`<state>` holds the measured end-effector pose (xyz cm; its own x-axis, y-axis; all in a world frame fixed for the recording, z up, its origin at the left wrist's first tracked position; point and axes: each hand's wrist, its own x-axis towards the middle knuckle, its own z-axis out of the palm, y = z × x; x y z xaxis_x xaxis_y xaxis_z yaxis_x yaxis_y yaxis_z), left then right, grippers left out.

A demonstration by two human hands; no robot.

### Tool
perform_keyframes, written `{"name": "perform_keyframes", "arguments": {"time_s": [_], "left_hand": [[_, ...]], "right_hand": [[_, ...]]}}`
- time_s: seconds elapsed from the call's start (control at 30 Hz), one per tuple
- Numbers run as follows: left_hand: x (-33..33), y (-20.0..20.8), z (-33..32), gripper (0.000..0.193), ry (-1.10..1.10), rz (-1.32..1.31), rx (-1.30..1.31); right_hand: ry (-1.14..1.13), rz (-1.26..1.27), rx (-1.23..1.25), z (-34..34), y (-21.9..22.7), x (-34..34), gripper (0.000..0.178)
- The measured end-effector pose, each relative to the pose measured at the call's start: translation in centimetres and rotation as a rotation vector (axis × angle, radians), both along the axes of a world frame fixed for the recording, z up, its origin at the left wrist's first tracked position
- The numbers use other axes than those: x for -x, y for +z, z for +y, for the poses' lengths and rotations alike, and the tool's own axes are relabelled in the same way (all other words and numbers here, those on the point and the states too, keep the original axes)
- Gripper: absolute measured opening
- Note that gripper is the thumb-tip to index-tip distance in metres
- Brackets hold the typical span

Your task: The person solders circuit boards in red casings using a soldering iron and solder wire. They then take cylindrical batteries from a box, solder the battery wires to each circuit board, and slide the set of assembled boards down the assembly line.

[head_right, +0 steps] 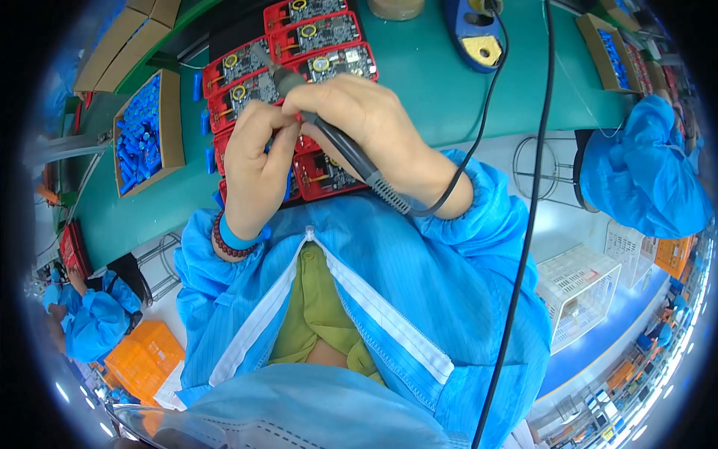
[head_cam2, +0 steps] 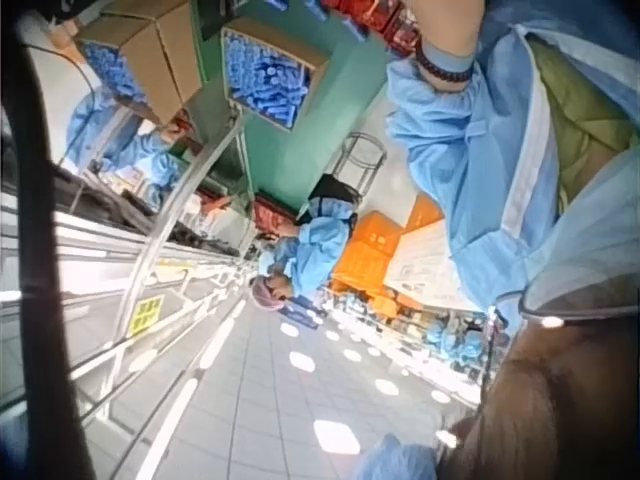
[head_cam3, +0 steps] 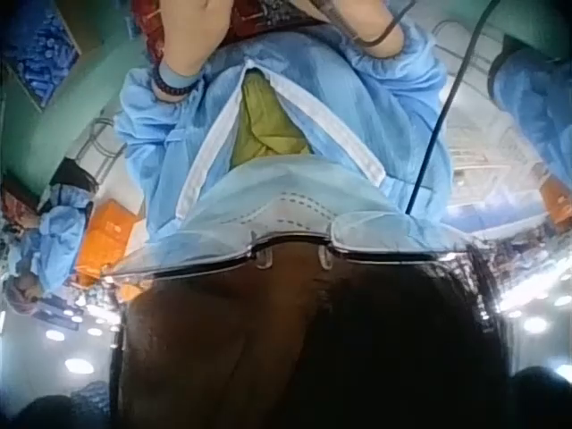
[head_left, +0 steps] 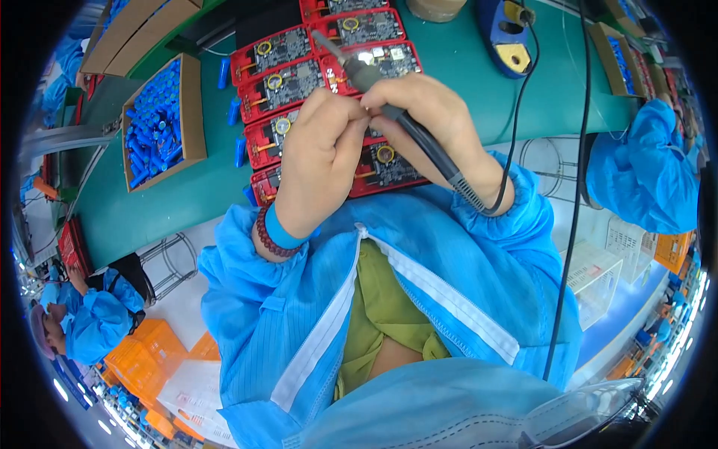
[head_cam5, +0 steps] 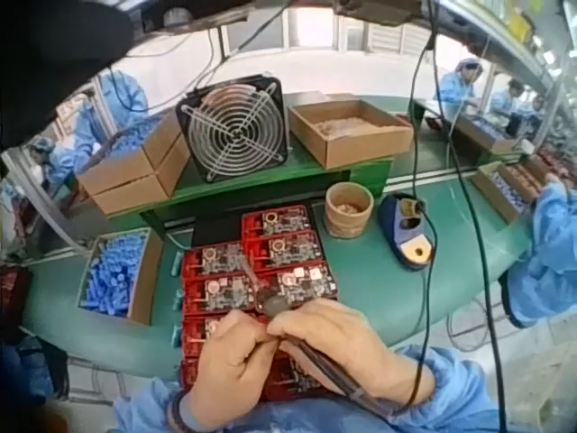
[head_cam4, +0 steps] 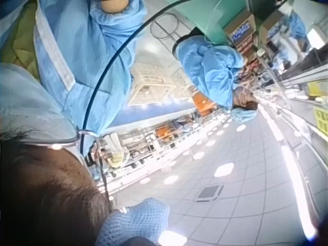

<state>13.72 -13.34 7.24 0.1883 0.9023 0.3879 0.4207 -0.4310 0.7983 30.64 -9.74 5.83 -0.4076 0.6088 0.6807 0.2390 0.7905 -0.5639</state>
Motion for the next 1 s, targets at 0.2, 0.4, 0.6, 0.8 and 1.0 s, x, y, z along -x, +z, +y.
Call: {"name": "perform_keyframes", "arguments": {"time_s": [0.2,0.4,0.6,0.8,1.0], "left_hand": [[-0.3,0.3,-0.3,0.004,-0.035,0.056,0.019],[5.0,0.2,1.5,0.005,0.339,-0.321,0.155],[4.4,-0.4,1.0,0.006,0.178,-0.388,0.296],[4.5,-0.8,-0.1,0.006,0.241,-0.477,0.491],[3.8,-1.6,0.8,0.005,0.12,-0.479,0.522]], "right_hand": [[0.109,-0.063,0.061,-0.1,0.5,-0.9,0.03],[-0.258,0.057,-0.066,3.6,2.2,-4.8,0.028],[-0.492,0.114,-0.405,16.6,9.8,-7.8,0.026],[-0.596,0.116,0.165,19.7,11.4,-7.7,0.024],[-0.25,0.263,0.013,11.9,7.7,-7.1,0.015]]}}
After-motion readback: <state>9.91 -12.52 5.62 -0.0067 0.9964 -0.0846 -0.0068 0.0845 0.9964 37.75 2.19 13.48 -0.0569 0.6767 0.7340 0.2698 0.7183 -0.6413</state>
